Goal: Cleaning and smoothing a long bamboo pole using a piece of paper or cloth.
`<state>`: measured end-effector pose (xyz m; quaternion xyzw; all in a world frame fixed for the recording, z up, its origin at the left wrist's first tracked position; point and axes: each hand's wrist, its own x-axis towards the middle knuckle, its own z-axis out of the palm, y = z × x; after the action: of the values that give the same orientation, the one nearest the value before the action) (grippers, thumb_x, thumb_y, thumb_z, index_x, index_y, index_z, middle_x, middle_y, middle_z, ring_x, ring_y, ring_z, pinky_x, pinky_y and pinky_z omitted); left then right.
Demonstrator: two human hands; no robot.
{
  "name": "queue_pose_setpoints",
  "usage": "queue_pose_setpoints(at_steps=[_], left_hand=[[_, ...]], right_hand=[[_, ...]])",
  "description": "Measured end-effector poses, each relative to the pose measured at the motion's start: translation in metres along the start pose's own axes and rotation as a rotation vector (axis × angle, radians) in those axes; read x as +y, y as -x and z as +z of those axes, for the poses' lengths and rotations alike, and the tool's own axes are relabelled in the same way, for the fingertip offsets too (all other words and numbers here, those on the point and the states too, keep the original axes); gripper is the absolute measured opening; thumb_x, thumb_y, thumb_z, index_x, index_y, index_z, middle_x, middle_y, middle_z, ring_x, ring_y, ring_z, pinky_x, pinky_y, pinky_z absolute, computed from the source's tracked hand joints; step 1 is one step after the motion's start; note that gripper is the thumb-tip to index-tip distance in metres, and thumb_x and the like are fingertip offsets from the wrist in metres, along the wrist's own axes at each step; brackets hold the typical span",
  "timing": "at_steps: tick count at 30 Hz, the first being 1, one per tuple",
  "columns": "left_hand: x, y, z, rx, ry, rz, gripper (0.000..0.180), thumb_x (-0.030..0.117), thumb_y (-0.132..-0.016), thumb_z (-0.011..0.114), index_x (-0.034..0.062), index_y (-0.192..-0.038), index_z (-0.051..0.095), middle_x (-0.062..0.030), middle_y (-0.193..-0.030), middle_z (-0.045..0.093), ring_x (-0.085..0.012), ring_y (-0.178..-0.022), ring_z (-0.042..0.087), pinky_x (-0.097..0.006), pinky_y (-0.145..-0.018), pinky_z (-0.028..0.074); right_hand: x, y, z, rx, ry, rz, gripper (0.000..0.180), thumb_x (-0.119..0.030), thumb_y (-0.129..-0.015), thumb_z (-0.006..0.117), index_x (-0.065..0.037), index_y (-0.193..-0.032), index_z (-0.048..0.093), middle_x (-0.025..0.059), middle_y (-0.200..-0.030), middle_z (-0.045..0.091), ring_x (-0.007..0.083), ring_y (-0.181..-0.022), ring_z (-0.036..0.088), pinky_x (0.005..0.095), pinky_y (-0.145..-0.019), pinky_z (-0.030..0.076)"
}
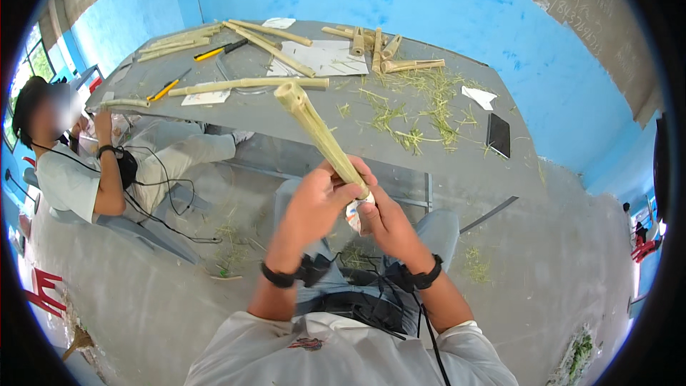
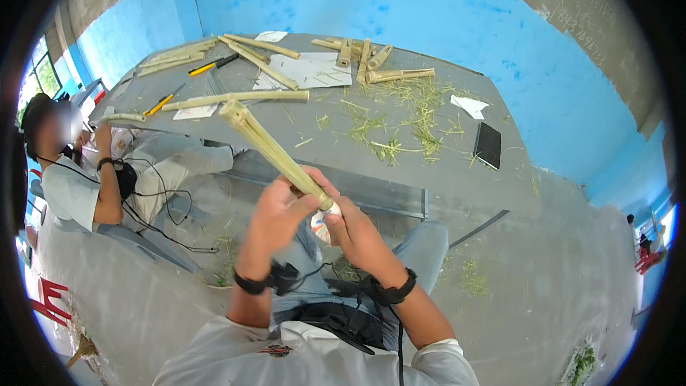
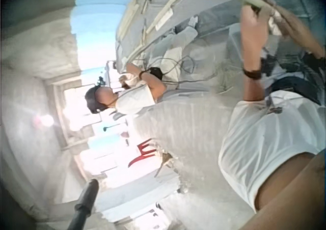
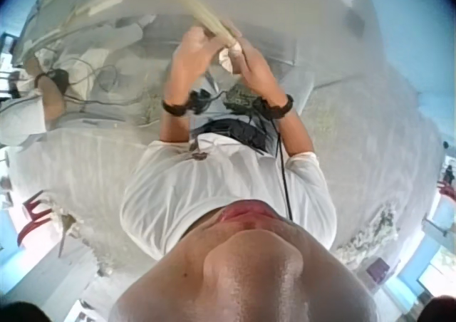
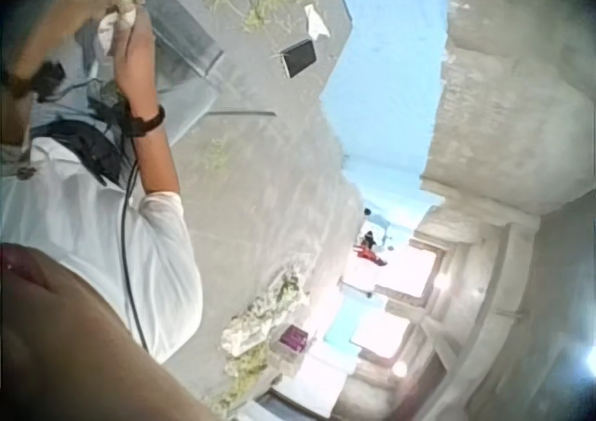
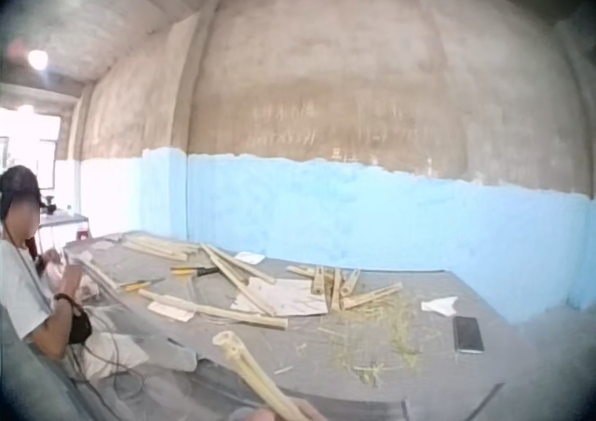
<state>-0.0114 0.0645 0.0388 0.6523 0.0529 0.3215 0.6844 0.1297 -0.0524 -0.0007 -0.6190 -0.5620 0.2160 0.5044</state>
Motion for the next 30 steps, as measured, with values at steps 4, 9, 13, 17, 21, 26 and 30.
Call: queue_pose_setpoints(at_steps=[4,9,13,17,21,26,30], left_hand=[[0.015,0.003,-0.027,-0.453,0.109,0.027,0.018,0.009,-0.095,0.058,0.0009,-0.111,0.059,-0.0097,-0.105,0.065,-0.0175,-0.103,0.060,-0.031,-0.093,0.048],[-0.030,-0.020,-0.007,0.079,0.065,0.079,0.021,0.012,-0.094,0.061,-0.0011,-0.109,0.056,-0.0120,-0.103,0.066,-0.0184,-0.100,0.062,-0.034,-0.092,0.048],[-0.015,-0.009,0.003,0.032,0.068,0.053,0.028,0.020,-0.093,0.064,0.0003,-0.112,0.057,-0.0123,-0.109,0.065,-0.0188,-0.101,0.062,-0.034,-0.093,0.047],[0.009,0.001,-0.025,-0.434,0.230,-0.063,0.028,0.022,-0.093,0.065,0.0009,-0.110,0.057,-0.0115,-0.108,0.063,-0.0201,-0.101,0.059,-0.036,-0.093,0.047],[-0.021,-0.014,-0.017,0.011,0.052,0.017,0.023,0.020,-0.094,0.063,-0.0003,-0.103,0.057,-0.0107,-0.102,0.063,-0.0178,-0.097,0.060,-0.034,-0.089,0.048],[-0.001,0.000,0.002,0.099,0.019,-0.045,0.026,0.020,-0.094,0.061,-0.0007,-0.110,0.057,-0.0121,-0.105,0.063,-0.0190,-0.102,0.060,-0.035,-0.096,0.046],[0.026,0.004,-0.011,-0.265,0.198,-0.108,0.034,0.027,-0.093,0.065,-0.0006,-0.111,0.056,-0.0112,-0.103,0.064,-0.0212,-0.105,0.061,-0.040,-0.105,0.042]], right_hand=[[0.000,0.002,-0.023,-0.496,-0.284,-0.051,0.042,-0.029,-0.105,0.044,0.000,-0.136,0.046,0.0028,-0.093,0.055,0.0130,-0.082,0.051,0.0297,-0.077,0.046],[0.019,-0.008,0.002,-0.055,0.108,-0.045,0.037,-0.030,-0.105,0.044,0.000,-0.126,0.052,0.0094,-0.096,0.058,0.0190,-0.086,0.056,0.0339,-0.078,0.047],[0.006,-0.008,-0.005,-0.003,0.116,-0.071,0.041,-0.031,-0.104,0.044,0.001,-0.129,0.049,0.0148,-0.094,0.058,0.0246,-0.084,0.058,0.0386,-0.076,0.046],[0.010,-0.003,-0.020,-0.454,-0.183,-0.125,0.039,-0.030,-0.105,0.045,0.000,-0.129,0.049,0.0077,-0.092,0.056,0.0188,-0.086,0.054,0.0342,-0.077,0.047],[0.021,-0.013,0.011,-0.136,0.014,-0.165,0.036,-0.032,-0.105,0.045,0.000,-0.120,0.053,0.0131,-0.092,0.057,0.0292,-0.084,0.056,0.0396,-0.077,0.046],[0.001,0.000,0.009,0.037,0.088,-0.068,0.036,-0.033,-0.103,0.047,0.000,-0.112,0.055,0.0179,-0.089,0.056,0.0343,-0.083,0.058,0.0419,-0.075,0.046],[0.007,0.003,-0.025,-0.606,-0.319,0.036,0.035,-0.032,-0.103,0.049,0.000,-0.115,0.054,0.0124,-0.091,0.059,0.0206,-0.088,0.059,0.0355,-0.076,0.047]])
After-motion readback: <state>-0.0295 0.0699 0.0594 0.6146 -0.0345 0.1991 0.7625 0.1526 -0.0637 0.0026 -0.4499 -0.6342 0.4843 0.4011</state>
